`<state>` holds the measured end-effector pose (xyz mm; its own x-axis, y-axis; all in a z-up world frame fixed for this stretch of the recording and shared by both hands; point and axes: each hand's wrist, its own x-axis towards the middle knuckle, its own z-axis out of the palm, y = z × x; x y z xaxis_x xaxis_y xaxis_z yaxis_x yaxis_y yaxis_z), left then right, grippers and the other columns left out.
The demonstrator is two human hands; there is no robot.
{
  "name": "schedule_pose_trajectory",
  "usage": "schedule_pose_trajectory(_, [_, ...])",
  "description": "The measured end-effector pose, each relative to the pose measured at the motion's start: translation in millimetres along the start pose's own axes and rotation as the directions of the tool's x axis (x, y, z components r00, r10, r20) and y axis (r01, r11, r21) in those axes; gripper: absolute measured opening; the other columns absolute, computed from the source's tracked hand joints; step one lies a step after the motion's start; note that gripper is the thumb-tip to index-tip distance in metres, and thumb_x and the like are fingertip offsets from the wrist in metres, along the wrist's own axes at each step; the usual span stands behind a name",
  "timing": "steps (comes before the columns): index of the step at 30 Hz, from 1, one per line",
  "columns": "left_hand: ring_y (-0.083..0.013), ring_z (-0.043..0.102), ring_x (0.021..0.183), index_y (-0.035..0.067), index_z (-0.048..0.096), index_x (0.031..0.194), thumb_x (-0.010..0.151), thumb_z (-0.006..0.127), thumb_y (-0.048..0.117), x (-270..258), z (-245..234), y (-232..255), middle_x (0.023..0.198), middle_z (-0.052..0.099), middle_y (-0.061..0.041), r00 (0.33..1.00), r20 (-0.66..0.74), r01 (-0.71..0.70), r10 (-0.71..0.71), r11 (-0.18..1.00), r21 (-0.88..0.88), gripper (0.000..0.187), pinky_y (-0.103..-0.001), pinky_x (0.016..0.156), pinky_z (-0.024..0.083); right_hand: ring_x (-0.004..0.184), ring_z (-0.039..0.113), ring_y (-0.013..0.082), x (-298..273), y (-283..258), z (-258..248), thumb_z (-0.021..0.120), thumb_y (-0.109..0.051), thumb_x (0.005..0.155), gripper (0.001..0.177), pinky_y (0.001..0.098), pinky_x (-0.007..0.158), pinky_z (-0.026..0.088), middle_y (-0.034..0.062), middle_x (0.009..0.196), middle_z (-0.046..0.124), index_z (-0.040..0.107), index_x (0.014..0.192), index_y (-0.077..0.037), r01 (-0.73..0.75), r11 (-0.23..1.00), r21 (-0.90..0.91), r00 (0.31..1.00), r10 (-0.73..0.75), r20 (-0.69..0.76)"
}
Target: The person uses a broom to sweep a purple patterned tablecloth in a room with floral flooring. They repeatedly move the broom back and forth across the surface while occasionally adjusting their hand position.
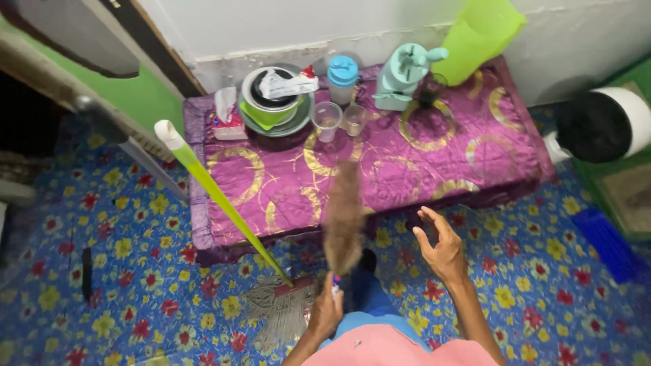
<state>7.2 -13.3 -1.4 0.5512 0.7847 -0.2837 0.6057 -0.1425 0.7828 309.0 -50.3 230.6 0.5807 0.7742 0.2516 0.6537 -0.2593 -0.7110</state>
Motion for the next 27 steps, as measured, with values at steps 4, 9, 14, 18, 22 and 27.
schedule_pose_trajectory(4, [-0.0436, 0.069, 0.11, 0.01, 0.035, 0.158, 0.102, 0.055, 0.029, 36, -15, 31, 0.13, 0.067, -0.025, 0.943, 0.088, -0.323, 0.321, 0.946, 0.015, 0.061, -0.051, 0.089, 0.055, 0.12, 0.069, 0.022, -27, -2, -23, 0.069, -0.02, 0.095, 0.044, 0.0358, 0.106, 0.052, 0.0075, 0.127, 0.072, 0.062, 0.137, -0.008, -0.044, 0.998, -0.039, 0.999, 0.043, -0.028])
schedule_pose_trajectory(9, [-0.0496, 0.072, 0.09, -0.002, 0.038, 0.154, 0.103, 0.054, 0.023, 119, -17, 93, 0.101, 0.069, -0.034, 0.862, -0.167, -0.463, 0.478, 0.878, 0.123, 0.059, -0.056, 0.07, 0.06, 0.112, 0.071, 0.0304, -47, 13, -49, 0.074, -0.016, 0.092, 0.041, 0.0431, 0.097, 0.056, 0.01, 0.119, 0.076, 0.069, 0.132, -0.011, -0.046, 0.997, -0.065, 0.991, 0.037, -0.126])
schedule_pose_trajectory(14, [-0.045, 0.073, 0.097, 0.006, 0.029, 0.159, 0.101, 0.053, 0.031, 166, 62, 80, 0.104, 0.071, -0.027, 0.947, 0.105, -0.319, 0.302, 0.92, 0.227, 0.068, -0.057, 0.077, 0.061, 0.112, 0.071, 0.0288, -46, 40, -79, 0.074, -0.019, 0.092, 0.041, 0.0422, 0.098, 0.055, 0.008, 0.119, 0.076, 0.069, 0.132, -0.013, -0.05, 0.992, -0.115, 0.991, 0.035, -0.129])
schedule_pose_trajectory(18, [-0.0436, 0.074, 0.088, 0.014, 0.031, 0.16, 0.1, 0.056, 0.032, 153, 63, 119, 0.098, 0.071, -0.023, 0.853, 0.225, -0.519, 0.471, 0.808, 0.277, 0.067, -0.056, 0.071, 0.062, 0.113, 0.07, 0.0306, -45, 57, -104, 0.073, -0.02, 0.093, 0.04, 0.0431, 0.097, 0.055, 0.0089, 0.12, 0.075, 0.069, 0.132, -0.014, -0.055, 0.99, -0.127, 0.99, 0.037, -0.138])
schedule_pose_trajectory(22, [-0.0519, 0.07, 0.096, 0.008, 0.033, 0.158, 0.101, 0.053, 0.026, 197, 76, 139, 0.109, 0.068, -0.033, 0.9, 0.139, -0.429, 0.414, 0.898, 0.102, 0.063, -0.061, 0.074, 0.059, 0.113, 0.071, 0.0294, -40, 71, -126, 0.073, -0.02, 0.094, 0.038, 0.0429, 0.096, 0.056, 0.0077, 0.12, 0.075, 0.07, 0.131, -0.015, -0.061, 0.987, -0.149, 0.988, 0.038, -0.152])
schedule_pose_trajectory(27, [-0.051, 0.067, 0.078, 0.014, 0.013, 0.166, 0.1, 0.051, 0.03, 212, 111, 148, 0.099, 0.068, -0.027, 0.939, 0.092, -0.343, 0.331, 0.905, 0.253, 0.077, -0.065, 0.068, 0.051, 0.122, 0.067, 0.0283, -36, 87, -156, 0.065, -0.023, 0.097, 0.041, 0.0399, 0.101, 0.055, 0.0118, 0.133, 0.069, 0.063, 0.135, -0.008, -0.129, 0.978, -0.165, 0.991, 0.121, -0.056])
